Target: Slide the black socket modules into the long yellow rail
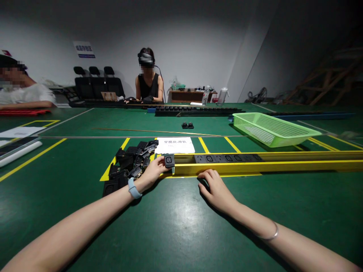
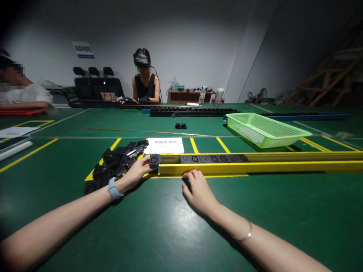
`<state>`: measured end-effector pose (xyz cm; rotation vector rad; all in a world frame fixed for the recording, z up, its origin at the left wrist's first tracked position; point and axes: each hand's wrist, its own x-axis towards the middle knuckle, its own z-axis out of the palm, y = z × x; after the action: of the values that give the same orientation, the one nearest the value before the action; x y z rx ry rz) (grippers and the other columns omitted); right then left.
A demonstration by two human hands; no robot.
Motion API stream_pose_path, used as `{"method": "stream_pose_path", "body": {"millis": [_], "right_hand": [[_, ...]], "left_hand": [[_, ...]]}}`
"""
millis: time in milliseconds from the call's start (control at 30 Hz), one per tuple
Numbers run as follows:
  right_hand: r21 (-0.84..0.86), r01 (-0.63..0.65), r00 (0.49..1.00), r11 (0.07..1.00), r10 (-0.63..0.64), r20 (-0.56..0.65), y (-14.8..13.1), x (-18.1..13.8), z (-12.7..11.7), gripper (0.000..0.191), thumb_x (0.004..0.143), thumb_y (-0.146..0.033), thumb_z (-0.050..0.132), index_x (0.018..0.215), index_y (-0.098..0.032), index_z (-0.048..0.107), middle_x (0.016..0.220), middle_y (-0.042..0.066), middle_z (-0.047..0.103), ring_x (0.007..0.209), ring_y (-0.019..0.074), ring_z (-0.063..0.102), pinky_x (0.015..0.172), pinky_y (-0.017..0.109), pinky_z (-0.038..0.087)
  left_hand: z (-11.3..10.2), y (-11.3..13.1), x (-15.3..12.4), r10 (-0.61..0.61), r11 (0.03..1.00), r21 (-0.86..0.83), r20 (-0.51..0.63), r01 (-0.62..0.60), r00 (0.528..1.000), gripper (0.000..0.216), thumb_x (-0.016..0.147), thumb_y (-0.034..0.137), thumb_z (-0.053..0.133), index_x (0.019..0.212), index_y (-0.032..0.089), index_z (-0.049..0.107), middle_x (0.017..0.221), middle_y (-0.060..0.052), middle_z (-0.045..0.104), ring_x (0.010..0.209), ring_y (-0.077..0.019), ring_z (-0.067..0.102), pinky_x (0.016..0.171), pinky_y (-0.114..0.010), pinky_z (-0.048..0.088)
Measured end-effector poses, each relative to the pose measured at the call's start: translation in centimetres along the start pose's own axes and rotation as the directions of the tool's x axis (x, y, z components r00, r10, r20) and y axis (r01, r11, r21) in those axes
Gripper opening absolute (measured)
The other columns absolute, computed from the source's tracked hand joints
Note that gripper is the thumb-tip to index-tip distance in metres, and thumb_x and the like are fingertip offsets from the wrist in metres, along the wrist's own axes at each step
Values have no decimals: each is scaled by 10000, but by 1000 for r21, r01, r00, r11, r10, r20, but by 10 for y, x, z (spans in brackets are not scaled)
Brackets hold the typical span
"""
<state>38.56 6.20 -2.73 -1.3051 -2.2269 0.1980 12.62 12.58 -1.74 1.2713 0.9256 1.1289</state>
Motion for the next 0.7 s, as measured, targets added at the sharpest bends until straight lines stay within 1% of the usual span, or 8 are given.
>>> {"method": "stream_pose_path", "body": {"millis": [400, 700], "right_hand": [[10, 2, 1000, 1000, -2, 5, -1, 0, 0, 171, 877, -193, 492, 1046, -197, 521, 1013, 92, 525, 987, 243, 484, 895, 424, 429], [-5, -1, 1000, 1000, 1, 7, 1, 0, 1, 184, 875, -198, 498, 1057, -191, 528, 1019, 91, 529, 990, 238, 486, 894, 407, 429]], "left_hand": [[-1, -2, -1, 10, 999, 53, 6, -10, 1000, 421, 616, 233, 744, 1009, 115, 651, 1076, -111, 686, 1034, -260, 625, 992, -417, 415], [-1, -1, 0, 15, 998, 66, 3, -15, 1000, 393, 624, 251, 744, 986, 127, 654, 1038, -98, 697, 1016, -258, 634, 983, -415, 423]]}}
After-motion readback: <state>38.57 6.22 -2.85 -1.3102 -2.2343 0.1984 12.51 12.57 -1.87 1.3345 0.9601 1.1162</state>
